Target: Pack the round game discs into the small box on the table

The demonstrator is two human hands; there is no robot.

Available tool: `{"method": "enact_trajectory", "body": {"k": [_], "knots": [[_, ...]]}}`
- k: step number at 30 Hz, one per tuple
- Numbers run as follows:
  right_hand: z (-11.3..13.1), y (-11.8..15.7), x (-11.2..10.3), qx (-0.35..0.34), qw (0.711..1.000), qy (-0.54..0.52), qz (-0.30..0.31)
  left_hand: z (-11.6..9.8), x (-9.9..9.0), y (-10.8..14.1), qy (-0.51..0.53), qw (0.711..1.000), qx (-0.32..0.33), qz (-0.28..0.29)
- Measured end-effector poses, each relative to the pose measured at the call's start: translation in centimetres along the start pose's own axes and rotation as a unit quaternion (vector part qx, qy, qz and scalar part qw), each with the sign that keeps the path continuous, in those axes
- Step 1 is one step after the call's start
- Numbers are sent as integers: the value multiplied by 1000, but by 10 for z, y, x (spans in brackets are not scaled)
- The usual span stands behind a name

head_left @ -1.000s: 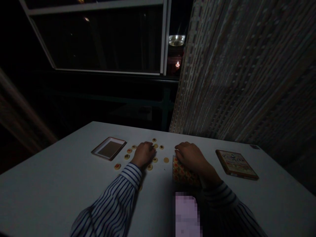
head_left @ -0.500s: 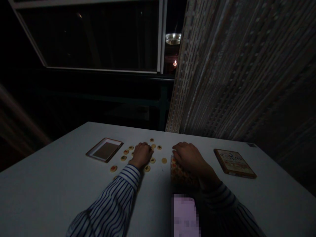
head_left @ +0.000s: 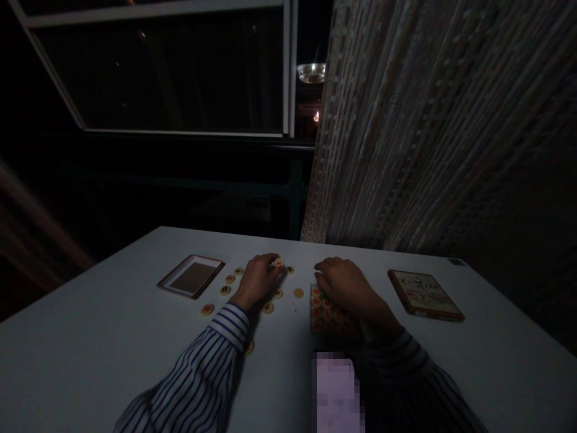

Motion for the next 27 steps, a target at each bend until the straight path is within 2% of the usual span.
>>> {"method": "enact_trajectory", "body": {"k": [5,12,14,17,20,27], "knots": [[-8,1,-7,9,1000,-3,-18,-15,-1,-1,124,992,-19,-4],[-20,4,-17,37,999,-11,-21,-32,4,-10,231,972,-30,-27],[-22,5,-20,37,999,-18,-33,-34,9,-11,296,954,-51,-25],[-25,6,-23,37,998,-27,-45,-36,22,-10,399,910,-112,-21],[-29,7,-25,44,997,-33,-48,-42,32,-11,461,875,-145,-26],[-36,9,-30,54,996,-43,-59,-62,44,-16,508,848,-144,-32]]}}
Point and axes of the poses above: each hand's wrist, its own y-axis away from the middle knuckle, its own x-axis out of the palm, z = x × y, the point moved 7 cm from there along -y, towards the middle knuckle, and after that the axes turned 4 degrees about x, right-handed, at the moved point
